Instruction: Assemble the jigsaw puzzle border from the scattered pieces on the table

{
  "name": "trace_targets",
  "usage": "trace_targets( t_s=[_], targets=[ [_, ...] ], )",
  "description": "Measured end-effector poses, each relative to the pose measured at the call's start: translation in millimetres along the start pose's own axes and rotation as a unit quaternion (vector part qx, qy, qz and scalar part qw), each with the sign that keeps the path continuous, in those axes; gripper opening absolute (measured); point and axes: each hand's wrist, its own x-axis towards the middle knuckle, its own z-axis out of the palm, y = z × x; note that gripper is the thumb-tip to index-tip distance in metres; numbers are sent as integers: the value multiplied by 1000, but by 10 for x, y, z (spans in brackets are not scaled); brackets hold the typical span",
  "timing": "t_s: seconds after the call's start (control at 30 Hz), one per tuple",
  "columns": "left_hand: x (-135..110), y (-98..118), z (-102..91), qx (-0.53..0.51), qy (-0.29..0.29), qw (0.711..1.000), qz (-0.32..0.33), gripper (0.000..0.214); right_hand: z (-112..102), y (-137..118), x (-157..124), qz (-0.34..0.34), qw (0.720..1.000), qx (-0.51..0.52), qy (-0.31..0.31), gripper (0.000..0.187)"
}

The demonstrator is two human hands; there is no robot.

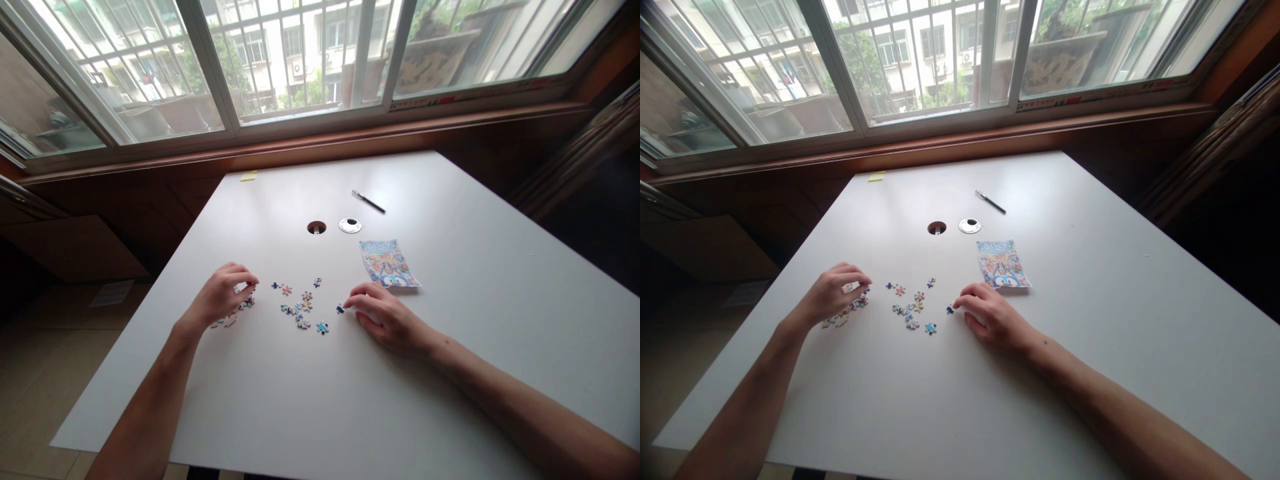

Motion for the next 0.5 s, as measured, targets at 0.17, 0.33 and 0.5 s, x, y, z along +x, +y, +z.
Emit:
trace_targets(
  t_s=[0.17,0.33,0.5],
  targets=[
    [-72,-251,-167,31,-7,999,-27,12,2,-3,8,0,1000,2,4,38],
    [-60,-177,-95,41,-73,996,-25,12,13,8,3,-1,1000,4,2,38],
    [1,38,98,13,-63,998,-3,21,13,7,5,2,1000,2,1,38]
  ],
)
